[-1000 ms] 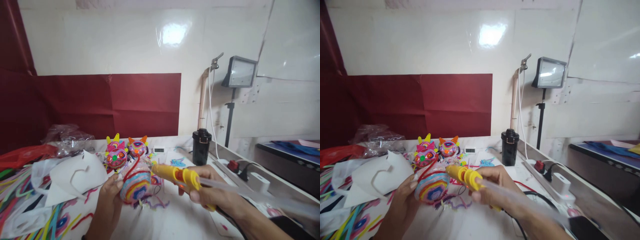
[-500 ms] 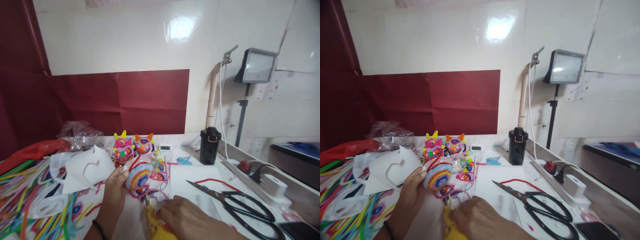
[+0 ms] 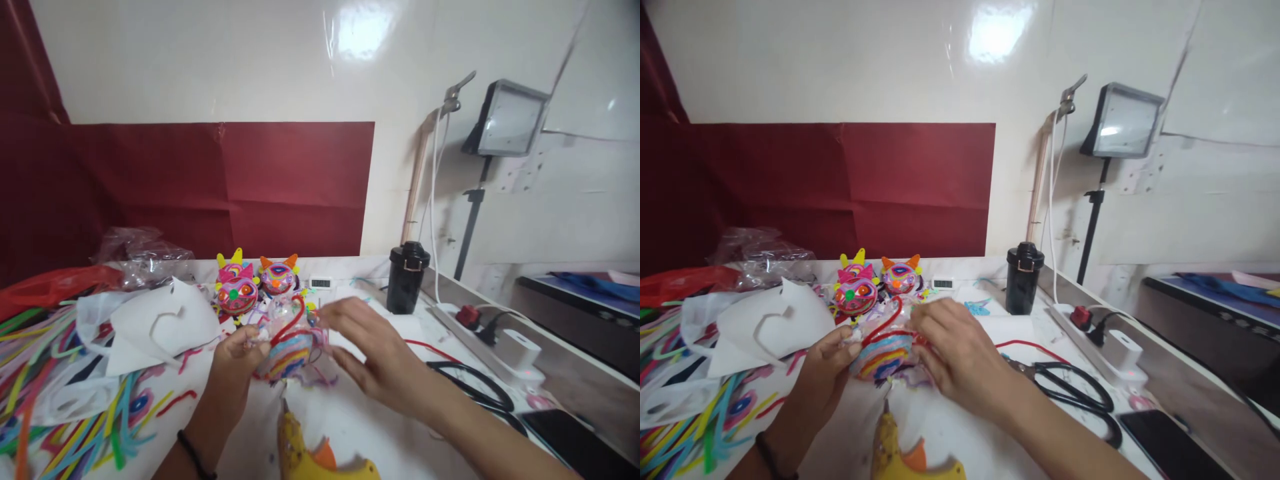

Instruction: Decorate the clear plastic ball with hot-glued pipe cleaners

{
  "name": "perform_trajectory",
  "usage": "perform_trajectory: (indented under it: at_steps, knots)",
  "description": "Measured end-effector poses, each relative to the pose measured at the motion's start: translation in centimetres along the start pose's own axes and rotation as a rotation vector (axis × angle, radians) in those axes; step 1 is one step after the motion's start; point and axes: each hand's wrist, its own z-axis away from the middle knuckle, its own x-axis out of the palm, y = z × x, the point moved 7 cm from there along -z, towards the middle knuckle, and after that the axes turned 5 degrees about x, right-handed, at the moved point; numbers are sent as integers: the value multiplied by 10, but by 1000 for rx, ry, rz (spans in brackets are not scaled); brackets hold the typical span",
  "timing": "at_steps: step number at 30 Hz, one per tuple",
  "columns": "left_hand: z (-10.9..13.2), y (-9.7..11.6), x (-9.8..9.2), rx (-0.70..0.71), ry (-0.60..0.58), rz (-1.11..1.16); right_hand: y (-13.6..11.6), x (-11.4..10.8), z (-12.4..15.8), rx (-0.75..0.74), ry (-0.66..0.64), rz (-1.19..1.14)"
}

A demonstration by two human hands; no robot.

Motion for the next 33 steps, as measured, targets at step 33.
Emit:
perform_trajectory:
  at_steps: [33]
  knots:
    - [3, -12, 5, -24, -104, -89, 21, 14, -16, -120, -125, 187]
